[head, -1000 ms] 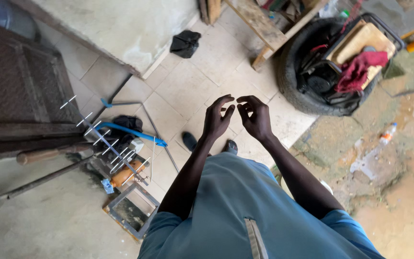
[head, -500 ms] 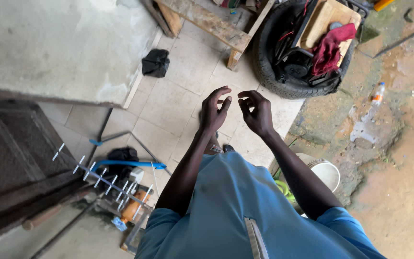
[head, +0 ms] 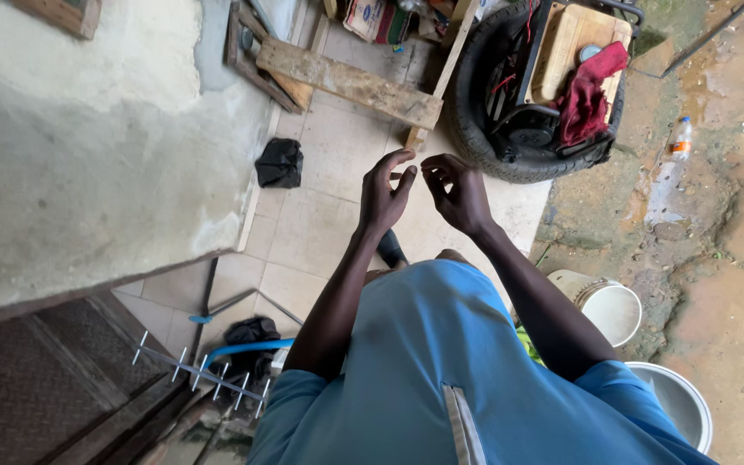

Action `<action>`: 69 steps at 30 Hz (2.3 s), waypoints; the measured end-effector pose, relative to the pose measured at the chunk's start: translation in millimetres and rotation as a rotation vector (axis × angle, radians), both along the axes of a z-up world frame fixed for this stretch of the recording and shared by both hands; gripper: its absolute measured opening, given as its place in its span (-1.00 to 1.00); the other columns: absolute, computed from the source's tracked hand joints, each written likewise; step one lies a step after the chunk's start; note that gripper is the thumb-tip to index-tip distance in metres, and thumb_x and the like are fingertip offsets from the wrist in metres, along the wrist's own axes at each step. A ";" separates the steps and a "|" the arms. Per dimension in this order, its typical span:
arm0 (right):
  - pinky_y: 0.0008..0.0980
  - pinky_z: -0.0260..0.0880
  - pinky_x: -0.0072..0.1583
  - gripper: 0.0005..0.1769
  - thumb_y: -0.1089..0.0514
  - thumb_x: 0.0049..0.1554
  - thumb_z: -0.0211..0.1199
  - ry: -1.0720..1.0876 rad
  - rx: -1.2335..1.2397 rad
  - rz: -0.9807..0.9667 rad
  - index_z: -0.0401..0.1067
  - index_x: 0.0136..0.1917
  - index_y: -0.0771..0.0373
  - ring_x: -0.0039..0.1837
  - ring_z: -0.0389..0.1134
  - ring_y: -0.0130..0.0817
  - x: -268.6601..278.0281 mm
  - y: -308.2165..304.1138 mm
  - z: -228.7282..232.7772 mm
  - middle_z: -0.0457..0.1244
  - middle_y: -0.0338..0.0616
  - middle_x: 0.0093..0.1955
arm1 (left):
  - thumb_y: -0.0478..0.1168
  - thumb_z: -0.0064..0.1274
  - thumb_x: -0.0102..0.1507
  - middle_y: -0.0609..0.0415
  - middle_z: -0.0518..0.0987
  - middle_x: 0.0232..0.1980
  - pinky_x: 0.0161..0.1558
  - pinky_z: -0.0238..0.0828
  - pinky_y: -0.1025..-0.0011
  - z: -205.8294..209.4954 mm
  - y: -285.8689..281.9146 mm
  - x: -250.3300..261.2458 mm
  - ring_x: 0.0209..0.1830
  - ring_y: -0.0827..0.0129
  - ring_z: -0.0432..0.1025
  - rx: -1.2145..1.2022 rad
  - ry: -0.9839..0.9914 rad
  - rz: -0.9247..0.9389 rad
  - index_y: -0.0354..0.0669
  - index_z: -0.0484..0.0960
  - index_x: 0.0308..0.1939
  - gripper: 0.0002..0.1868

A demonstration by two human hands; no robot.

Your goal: The person assembles a television antenna by hand, sliding metal rods through a central rail and fitting various components together.

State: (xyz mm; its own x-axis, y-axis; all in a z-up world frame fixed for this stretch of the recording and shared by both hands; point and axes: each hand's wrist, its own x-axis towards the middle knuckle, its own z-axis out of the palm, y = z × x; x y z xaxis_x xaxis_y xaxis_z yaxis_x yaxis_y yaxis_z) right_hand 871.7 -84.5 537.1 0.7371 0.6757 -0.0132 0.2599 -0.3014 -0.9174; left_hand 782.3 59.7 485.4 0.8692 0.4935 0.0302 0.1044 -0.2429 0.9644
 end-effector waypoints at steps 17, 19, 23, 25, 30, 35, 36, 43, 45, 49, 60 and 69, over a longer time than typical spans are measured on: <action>-0.30 0.50 -0.02 -0.76 0.40 0.15 0.26 -0.124 0.070 0.036 0.50 0.11 0.40 0.02 0.51 -0.22 164.7 65.6 -14.5 0.40 0.06 0.02 | -0.22 0.09 0.38 -0.02 0.63 0.25 0.01 0.55 0.40 -17.9 62.9 156.9 0.14 0.27 0.59 0.024 0.022 0.016 -0.22 0.60 0.18 -0.69; -0.29 0.48 -0.04 -0.77 0.40 0.14 0.27 -0.128 0.060 0.050 0.51 0.10 0.40 -0.01 0.50 -0.20 190.5 74.7 -12.0 0.40 0.07 0.02 | -0.23 0.10 0.39 -0.03 0.64 0.24 0.06 0.56 0.40 -20.3 67.0 180.0 0.19 0.26 0.58 0.043 -0.001 0.024 -0.22 0.59 0.21 -0.68; -0.32 0.49 -0.04 -0.74 0.42 0.13 0.24 -0.117 0.071 0.093 0.49 0.11 0.40 0.03 0.51 -0.19 236.1 84.6 -9.0 0.40 0.07 0.02 | -0.25 0.08 0.37 -0.03 0.61 0.27 0.01 0.54 0.39 -17.4 77.3 221.3 0.18 0.27 0.56 0.041 0.003 0.034 -0.23 0.59 0.20 -0.68; -0.33 0.50 -0.02 -0.73 0.43 0.13 0.23 -0.106 0.089 0.108 0.48 0.12 0.40 0.04 0.51 -0.19 255.8 87.7 -7.8 0.40 0.06 0.03 | -0.26 0.07 0.37 -0.04 0.61 0.28 0.03 0.53 0.38 -12.7 82.9 241.7 0.21 0.26 0.55 0.064 -0.022 0.035 -0.23 0.60 0.20 -0.68; -0.33 0.49 -0.02 -0.72 0.43 0.14 0.22 -0.111 0.102 0.077 0.50 0.15 0.39 0.04 0.52 -0.22 299.1 98.0 -4.1 0.40 0.06 0.04 | -0.22 0.07 0.41 -0.03 0.61 0.29 0.05 0.54 0.40 9.0 105.6 290.6 0.22 0.30 0.55 0.013 -0.032 0.042 -0.22 0.61 0.19 -0.71; -0.36 0.51 0.02 -0.77 0.44 0.18 0.24 -0.130 0.095 0.007 0.51 0.12 0.41 0.00 0.52 -0.22 336.1 120.2 8.1 0.42 0.06 0.02 | -0.23 0.05 0.43 -0.06 0.60 0.30 0.10 0.54 0.40 27.3 128.9 332.3 0.22 0.28 0.56 -0.022 -0.096 0.019 -0.24 0.60 0.19 -0.72; -0.36 0.51 0.02 -0.77 0.44 0.18 0.24 -0.127 0.091 0.004 0.51 0.12 0.41 0.00 0.52 -0.22 340.6 125.6 11.2 0.42 0.06 0.02 | -0.24 0.05 0.44 -0.06 0.60 0.30 0.12 0.54 0.40 27.4 133.3 340.0 0.23 0.28 0.56 -0.028 -0.124 0.015 -0.25 0.60 0.20 -0.73; -0.35 0.51 0.03 -0.71 0.47 0.15 0.19 -0.128 0.081 -0.081 0.48 0.16 0.44 0.03 0.51 -0.21 384.0 175.3 31.4 0.40 0.10 0.04 | -0.30 0.03 0.40 -0.05 0.62 0.28 0.11 0.52 0.41 26.6 181.3 406.2 0.24 0.28 0.56 -0.014 -0.125 -0.067 -0.27 0.61 0.19 -0.71; -0.34 0.50 0.02 -0.70 0.47 0.13 0.19 -0.124 0.069 -0.098 0.47 0.16 0.44 0.03 0.51 -0.20 398.7 197.2 33.8 0.40 0.11 0.05 | -0.28 0.04 0.40 -0.06 0.60 0.30 0.15 0.53 0.41 30.4 199.7 422.8 0.22 0.27 0.57 -0.091 -0.112 -0.079 -0.26 0.60 0.17 -0.73; -0.34 0.52 -0.03 -0.77 0.42 0.18 0.23 -0.124 0.021 -0.144 0.49 0.14 0.41 0.03 0.52 -0.22 425.5 247.4 28.2 0.41 0.09 0.04 | -0.28 0.06 0.43 -0.10 0.57 0.34 0.25 0.47 0.36 32.8 250.4 450.2 0.34 0.22 0.51 -0.010 -0.157 -0.085 -0.25 0.59 0.19 -0.73; -0.32 0.51 -0.03 -0.85 0.38 0.21 0.31 -0.155 0.040 -0.081 0.49 0.08 0.40 -0.04 0.50 -0.22 489.7 390.9 -0.9 0.41 0.07 0.01 | -0.27 0.04 0.45 -0.11 0.39 0.49 0.20 0.57 0.38 16.7 370.1 498.9 0.41 0.22 0.43 -0.031 -0.178 0.011 -0.19 0.43 0.37 -0.59; -0.32 0.51 0.02 -0.80 0.41 0.20 0.29 -0.155 0.134 0.077 0.49 0.12 0.42 -0.03 0.49 -0.24 523.0 510.2 0.4 0.43 0.06 0.03 | -0.20 0.01 0.50 -0.08 0.37 0.53 0.30 0.56 0.32 29.0 467.5 506.7 0.48 0.17 0.39 0.065 -0.139 0.200 -0.14 0.32 0.49 -0.52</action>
State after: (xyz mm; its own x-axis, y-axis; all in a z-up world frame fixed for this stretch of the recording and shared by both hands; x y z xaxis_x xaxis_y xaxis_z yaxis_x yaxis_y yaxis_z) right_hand 1394.7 425.7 537.5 0.6693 0.7183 0.1901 0.4186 -0.1532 -0.8952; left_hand 1289.0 527.2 514.4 0.7396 0.6487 0.1797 0.0243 -0.2926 0.9559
